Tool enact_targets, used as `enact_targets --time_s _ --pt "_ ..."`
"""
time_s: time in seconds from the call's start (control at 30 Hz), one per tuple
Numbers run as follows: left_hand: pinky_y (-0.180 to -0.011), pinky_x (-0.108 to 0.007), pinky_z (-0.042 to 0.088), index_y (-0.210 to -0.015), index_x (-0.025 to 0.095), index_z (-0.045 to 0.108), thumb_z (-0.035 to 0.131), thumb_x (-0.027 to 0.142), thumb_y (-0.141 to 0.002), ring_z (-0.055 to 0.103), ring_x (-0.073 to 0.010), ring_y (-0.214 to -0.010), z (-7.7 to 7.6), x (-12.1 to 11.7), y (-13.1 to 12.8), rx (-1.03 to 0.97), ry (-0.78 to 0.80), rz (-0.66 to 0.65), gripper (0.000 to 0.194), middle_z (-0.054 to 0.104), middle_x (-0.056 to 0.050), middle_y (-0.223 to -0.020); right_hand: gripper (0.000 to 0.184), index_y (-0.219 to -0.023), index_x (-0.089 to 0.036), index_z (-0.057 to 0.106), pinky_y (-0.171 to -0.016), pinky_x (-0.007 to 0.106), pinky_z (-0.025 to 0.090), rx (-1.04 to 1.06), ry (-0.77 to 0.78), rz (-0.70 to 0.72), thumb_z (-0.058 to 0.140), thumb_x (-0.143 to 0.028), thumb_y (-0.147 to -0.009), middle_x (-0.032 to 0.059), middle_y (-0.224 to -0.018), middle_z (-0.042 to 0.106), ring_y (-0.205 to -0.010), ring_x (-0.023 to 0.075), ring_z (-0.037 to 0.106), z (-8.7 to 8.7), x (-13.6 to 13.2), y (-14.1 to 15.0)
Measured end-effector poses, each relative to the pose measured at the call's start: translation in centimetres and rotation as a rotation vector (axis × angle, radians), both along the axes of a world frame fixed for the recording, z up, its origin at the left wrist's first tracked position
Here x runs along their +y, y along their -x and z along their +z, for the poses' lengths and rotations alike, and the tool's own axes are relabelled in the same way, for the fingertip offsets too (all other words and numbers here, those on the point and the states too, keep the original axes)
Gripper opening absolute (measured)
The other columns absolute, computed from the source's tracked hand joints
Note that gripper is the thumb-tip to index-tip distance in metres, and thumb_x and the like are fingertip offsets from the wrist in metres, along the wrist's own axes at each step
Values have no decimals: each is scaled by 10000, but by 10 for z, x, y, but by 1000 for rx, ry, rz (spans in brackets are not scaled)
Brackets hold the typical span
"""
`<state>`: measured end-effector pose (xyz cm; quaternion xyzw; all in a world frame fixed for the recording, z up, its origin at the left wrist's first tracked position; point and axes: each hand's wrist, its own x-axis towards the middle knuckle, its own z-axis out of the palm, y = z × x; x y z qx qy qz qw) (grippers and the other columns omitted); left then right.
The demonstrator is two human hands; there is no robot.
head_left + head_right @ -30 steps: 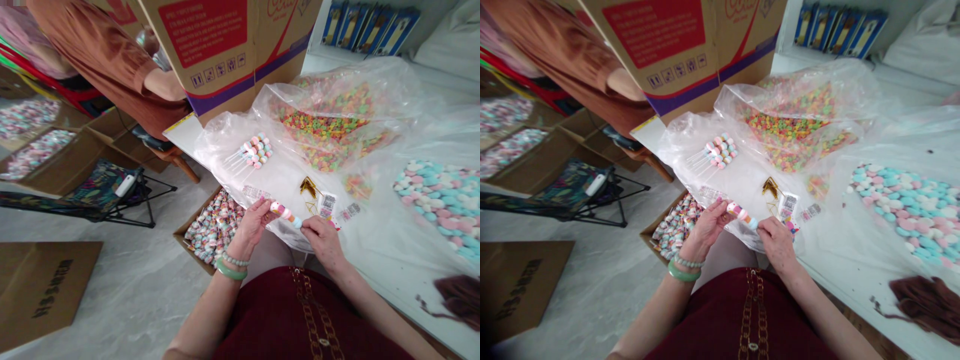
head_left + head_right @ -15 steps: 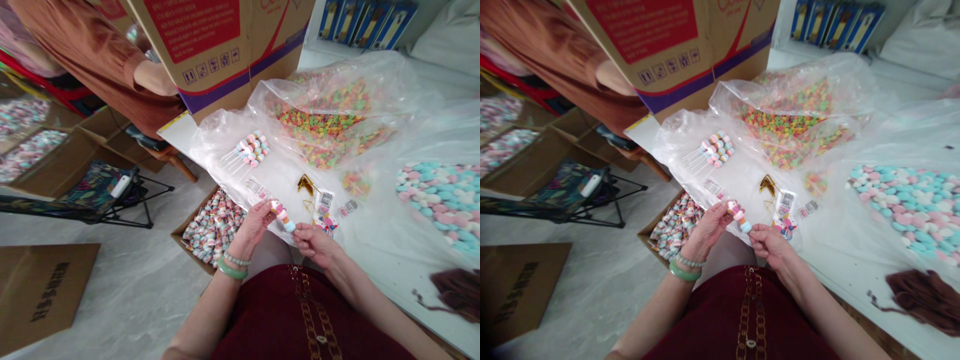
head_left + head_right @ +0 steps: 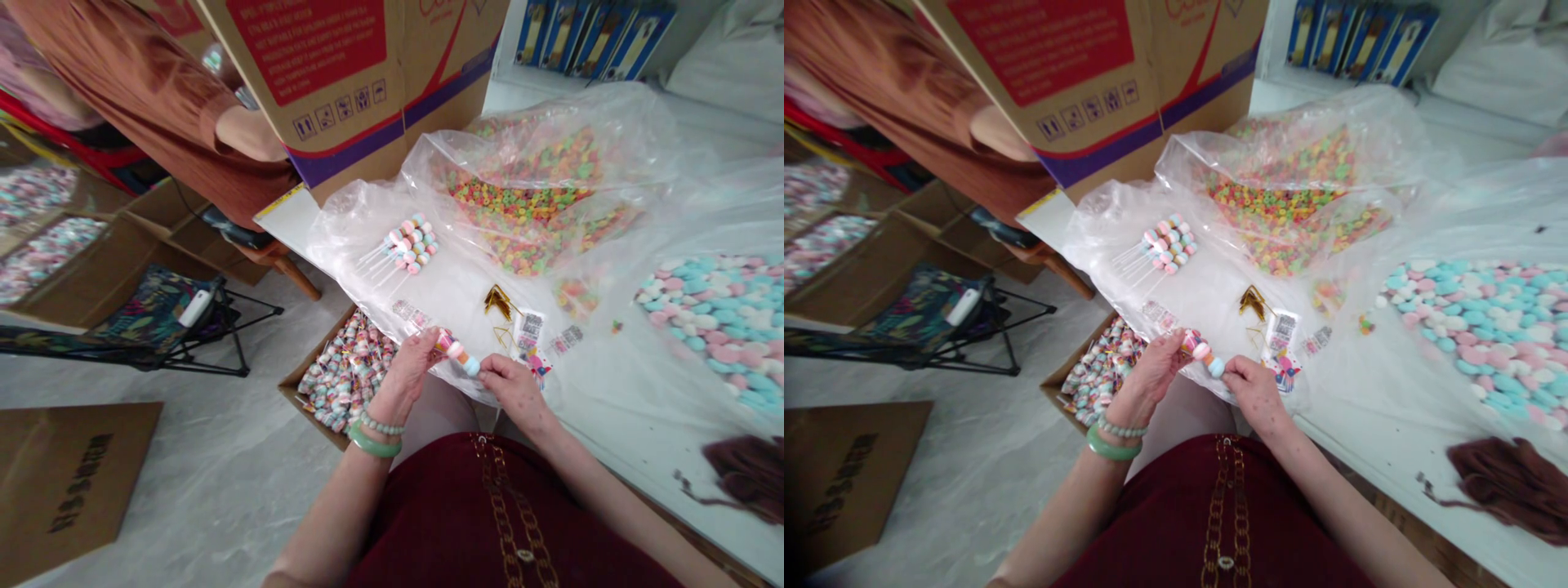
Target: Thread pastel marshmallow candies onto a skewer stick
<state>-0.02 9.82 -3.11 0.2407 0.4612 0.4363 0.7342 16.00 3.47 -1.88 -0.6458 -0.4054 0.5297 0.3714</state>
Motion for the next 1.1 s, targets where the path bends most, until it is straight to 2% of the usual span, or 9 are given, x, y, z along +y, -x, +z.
enact_targets --time_s 0.07,0.23,0.33,0.47,0.6,0.77,0.9,1.0,1.1 --pt "-712 -298 501 -751 112 681 721 417 -687 625 -177 -694 0 -3 -3 -43 -29 4 315 679 -80 -734 111 -592 -180 535 -408 188 191 155 76 4 593 -260 -642 -62 -492 421 -456 68 322 2 1 1" --pt "-765 -355 504 -843 99 677 668 454 -734 650 -231 -776 -1 -10 -3 -116 -32 -83 372 686 -117 -804 198 -695 -174 481 -351 152 58 867 508 144 666 -202 -632 -89 -516 362 -399 24 192 -5 1 0" --pt "-752 -332 496 -874 93 674 639 471 -756 650 -225 -782 -1 -10 -1 -114 0 -164 398 687 -126 -820 226 -734 -163 480 -339 125 53 1070 607 201 681 -147 -630 -86 -562 359 -410 13 206 -11 2 -2" --pt "-711 -292 490 -902 109 663 694 410 -727 641 -174 -722 -1 -3 3 -106 72 -221 349 686 -90 -828 232 -691 -159 480 -332 132 61 947 486 126 702 -197 -634 -74 -551 420 -394 6 213 -10 4 -4" --pt "-825 -317 488 -1053 165 614 767 153 -635 652 -193 -880 4 7 7 -185 28 -22 445 678 -62 -991 217 -690 -158 526 -337 150 101 621 323 52 702 -263 -620 -73 -497 442 -383 21 261 -6 4 1" --pt "-789 -363 516 -1015 112 629 683 323 -749 663 -246 -872 9 12 8 -244 48 37 344 688 -105 -902 174 -676 -188 541 -346 194 221 343 192 49 630 -335 -655 -87 -410 414 -354 62 305 -7 4 6" --pt "-778 -351 524 -899 88 654 680 318 -753 673 -236 -809 6 11 4 -194 49 25 273 691 -95 -802 118 -624 -189 554 -391 207 254 104 106 82 572 -297 -667 -81 -401 402 -380 73 351 -8 5 4" --pt "-827 -384 520 -876 94 659 671 327 -763 674 -234 -804 2 8 2 -230 73 33 260 695 -90 -792 107 -604 -179 561 -413 200 263 94 75 144 570 -266 -667 -73 -421 411 -405 67 364 -5 3 3" --pt "-862 -421 511 -884 96 662 640 364 -789 675 -232 -794 1 5 -1 -259 93 31 285 696 -94 -791 127 -622 -171 549 -373 194 217 309 181 126 606 -276 -664 -72 -441 433 -365 50 324 -4 2 4"
